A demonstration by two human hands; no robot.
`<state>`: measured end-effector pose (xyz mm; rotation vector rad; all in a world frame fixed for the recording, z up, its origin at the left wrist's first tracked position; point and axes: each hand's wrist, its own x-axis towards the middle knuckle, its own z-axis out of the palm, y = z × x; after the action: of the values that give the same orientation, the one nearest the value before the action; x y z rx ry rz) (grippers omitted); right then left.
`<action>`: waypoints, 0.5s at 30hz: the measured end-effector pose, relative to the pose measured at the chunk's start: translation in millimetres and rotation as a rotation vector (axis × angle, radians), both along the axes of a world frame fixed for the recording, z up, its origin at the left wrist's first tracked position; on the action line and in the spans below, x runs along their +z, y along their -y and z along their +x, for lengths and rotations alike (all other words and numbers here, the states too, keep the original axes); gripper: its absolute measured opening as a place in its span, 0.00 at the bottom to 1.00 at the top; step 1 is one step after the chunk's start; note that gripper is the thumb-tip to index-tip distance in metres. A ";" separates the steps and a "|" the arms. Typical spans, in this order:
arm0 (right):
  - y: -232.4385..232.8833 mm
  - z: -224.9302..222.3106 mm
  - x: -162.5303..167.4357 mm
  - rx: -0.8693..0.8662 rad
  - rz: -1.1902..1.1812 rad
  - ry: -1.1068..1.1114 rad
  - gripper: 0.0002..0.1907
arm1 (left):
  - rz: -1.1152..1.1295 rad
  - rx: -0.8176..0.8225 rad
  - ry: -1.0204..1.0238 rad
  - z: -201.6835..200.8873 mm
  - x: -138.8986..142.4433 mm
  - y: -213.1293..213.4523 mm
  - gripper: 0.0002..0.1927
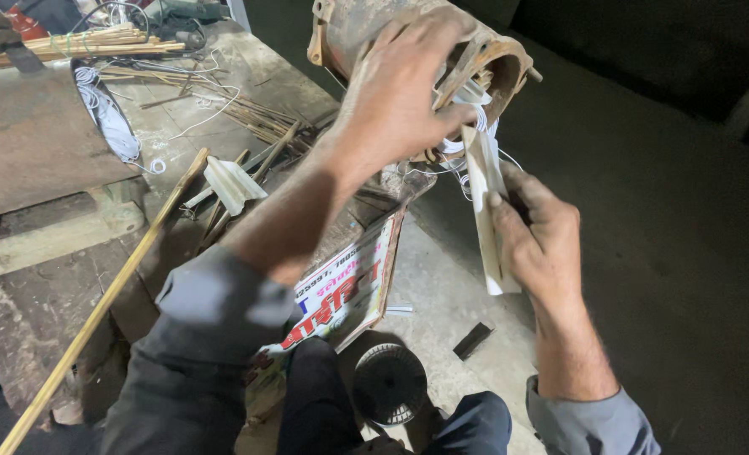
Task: The person threads white insulated wire into the slots of a motor stator housing mounted on a workbench, pressing the wire loops into place by hand. They cut wire with pliers, use a wooden stick to work the wire, and coil the loose wire into a bundle at the end.
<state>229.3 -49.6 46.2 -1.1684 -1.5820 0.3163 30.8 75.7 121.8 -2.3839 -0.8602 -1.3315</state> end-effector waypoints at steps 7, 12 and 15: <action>-21.8 -9.2 11.1 0.173 -0.121 -0.163 0.21 | 0.013 -0.149 -0.062 -23.5 -3.7 -17.4 0.38; -32.3 -22.0 8.7 0.215 -0.244 -0.169 0.20 | -0.172 -0.367 -0.038 -57.8 -0.9 -16.0 0.34; -33.2 -26.6 11.0 0.207 -0.245 -0.141 0.19 | -0.210 -0.397 -0.043 -62.6 1.7 -15.3 0.32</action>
<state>202.7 -16.4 57.2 -1.1403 -1.5727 0.7297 -31.8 91.1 123.5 -2.8486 -0.5557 -1.3745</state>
